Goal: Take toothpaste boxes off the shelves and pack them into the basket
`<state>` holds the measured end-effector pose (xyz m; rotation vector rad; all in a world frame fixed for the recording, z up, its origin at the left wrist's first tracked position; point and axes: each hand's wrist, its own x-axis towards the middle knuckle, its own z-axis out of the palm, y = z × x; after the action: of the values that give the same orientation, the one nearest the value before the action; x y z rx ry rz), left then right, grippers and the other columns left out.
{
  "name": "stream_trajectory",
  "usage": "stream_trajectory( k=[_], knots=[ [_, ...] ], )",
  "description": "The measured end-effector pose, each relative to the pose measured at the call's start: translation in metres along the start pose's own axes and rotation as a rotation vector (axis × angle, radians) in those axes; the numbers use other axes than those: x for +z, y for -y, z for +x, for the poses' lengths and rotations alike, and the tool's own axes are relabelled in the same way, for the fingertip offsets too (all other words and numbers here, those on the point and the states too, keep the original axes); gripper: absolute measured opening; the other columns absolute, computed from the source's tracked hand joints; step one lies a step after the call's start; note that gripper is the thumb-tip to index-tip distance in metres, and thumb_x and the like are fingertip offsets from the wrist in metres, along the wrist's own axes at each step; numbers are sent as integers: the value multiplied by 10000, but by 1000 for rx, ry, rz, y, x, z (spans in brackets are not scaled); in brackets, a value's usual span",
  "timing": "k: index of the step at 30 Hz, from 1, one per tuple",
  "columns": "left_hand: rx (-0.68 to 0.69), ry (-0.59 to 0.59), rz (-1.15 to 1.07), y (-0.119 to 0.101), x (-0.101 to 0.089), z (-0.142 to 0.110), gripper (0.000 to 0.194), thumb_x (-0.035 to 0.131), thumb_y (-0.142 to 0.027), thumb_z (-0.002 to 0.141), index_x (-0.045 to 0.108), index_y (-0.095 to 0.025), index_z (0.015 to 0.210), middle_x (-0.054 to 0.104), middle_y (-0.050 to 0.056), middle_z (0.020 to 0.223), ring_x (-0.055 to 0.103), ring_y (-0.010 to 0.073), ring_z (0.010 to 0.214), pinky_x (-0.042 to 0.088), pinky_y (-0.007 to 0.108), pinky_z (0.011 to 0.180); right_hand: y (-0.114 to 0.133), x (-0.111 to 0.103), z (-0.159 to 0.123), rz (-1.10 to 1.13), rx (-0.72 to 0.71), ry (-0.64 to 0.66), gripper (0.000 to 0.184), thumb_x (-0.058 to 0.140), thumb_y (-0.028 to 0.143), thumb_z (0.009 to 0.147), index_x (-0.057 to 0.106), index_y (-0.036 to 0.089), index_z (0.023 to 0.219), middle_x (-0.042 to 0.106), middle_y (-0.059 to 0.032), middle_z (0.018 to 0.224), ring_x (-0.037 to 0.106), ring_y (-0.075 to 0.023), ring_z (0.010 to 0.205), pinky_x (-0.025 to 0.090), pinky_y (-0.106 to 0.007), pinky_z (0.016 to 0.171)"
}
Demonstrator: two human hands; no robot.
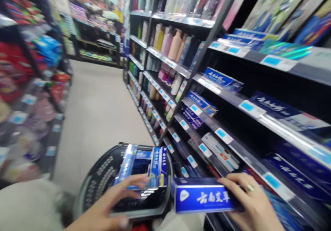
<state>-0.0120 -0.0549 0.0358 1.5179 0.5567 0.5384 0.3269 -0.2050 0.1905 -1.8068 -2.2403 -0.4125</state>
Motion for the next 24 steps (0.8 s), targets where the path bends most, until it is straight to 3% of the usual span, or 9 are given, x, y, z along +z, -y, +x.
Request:
stream_trajectory(
  k=[2, 5, 9, 12, 15, 18, 21, 22, 24],
  knots=[
    [-38, 72, 36, -19, 7, -9, 892, 799, -523, 553, 415, -348, 1339, 447, 42, 1413, 502, 310, 1177, 447, 414, 1002, 29, 35, 32, 334, 25, 170, 366, 708, 333, 699, 642, 312, 1058, 626, -68, 971, 584, -251, 863, 478, -347, 733],
    [-14, -166, 214, -34, 15, -16, 700, 788, -421, 585, 537, -280, 1223, 591, 69, 1238, 553, 298, 1103, 467, 407, 972, 58, 87, 70, 758, 72, 369, 338, 763, 361, 658, 661, 282, 971, 598, -47, 953, 574, -229, 868, 470, -326, 752],
    [148, -370, 413, -36, 20, -24, 560, 744, -363, 650, 568, -265, 1173, 685, 51, 1029, 644, 233, 901, 543, 304, 800, 76, 156, 98, 1162, -1, 376, 428, 821, 422, 567, 662, 227, 912, 552, -27, 908, 555, -208, 858, 442, -313, 778],
    [362, -440, 552, -35, 26, -24, 570, 717, -324, 695, 527, -257, 1228, 690, 68, 1038, 656, 228, 889, 547, 300, 772, 86, 195, 105, 1339, -27, 319, 298, 757, 359, 666, 655, 225, 913, 538, -36, 931, 557, -194, 866, 436, -312, 794],
    [392, -439, 670, -37, 30, -21, 592, 688, -294, 729, 491, -249, 1285, 675, 85, 1098, 641, 243, 961, 532, 321, 817, 91, 211, 106, 1430, -2, 283, 263, 732, 354, 696, 655, 222, 911, 541, -49, 954, 554, -201, 903, 435, -315, 814],
    [311, -500, 670, -46, 24, -18, 592, 700, -368, 704, 525, -249, 1257, 676, 91, 1085, 638, 266, 943, 516, 348, 828, 90, 205, 103, 1470, 20, 386, 484, 805, 527, 544, 679, 201, 879, 565, -40, 904, 545, -215, 874, 437, -316, 797],
    [48, -552, 497, -55, 3, -7, 671, 701, -468, 674, 488, -260, 1275, 684, 70, 1011, 633, 274, 888, 500, 361, 801, 88, 195, 95, 1590, 84, 659, 664, 761, 691, 450, 702, 188, 879, 614, -39, 838, 566, -235, 847, 457, -333, 771],
    [-54, -518, 387, -56, -6, -1, 670, 686, -490, 681, 472, -262, 1274, 684, 49, 955, 631, 254, 842, 499, 340, 759, 88, 194, 91, 1639, 151, 726, 661, 733, 712, 483, 704, 191, 889, 630, -42, 823, 581, -235, 831, 466, -337, 760],
    [-197, -413, 127, -50, -24, 13, 593, 652, -542, 680, 510, -239, 1169, 656, 3, 817, 597, 185, 693, 476, 269, 615, 90, 196, 84, 1699, 341, 739, 588, 677, 705, 591, 704, 200, 890, 652, -45, 782, 612, -218, 770, 481, -340, 745]
  ],
)
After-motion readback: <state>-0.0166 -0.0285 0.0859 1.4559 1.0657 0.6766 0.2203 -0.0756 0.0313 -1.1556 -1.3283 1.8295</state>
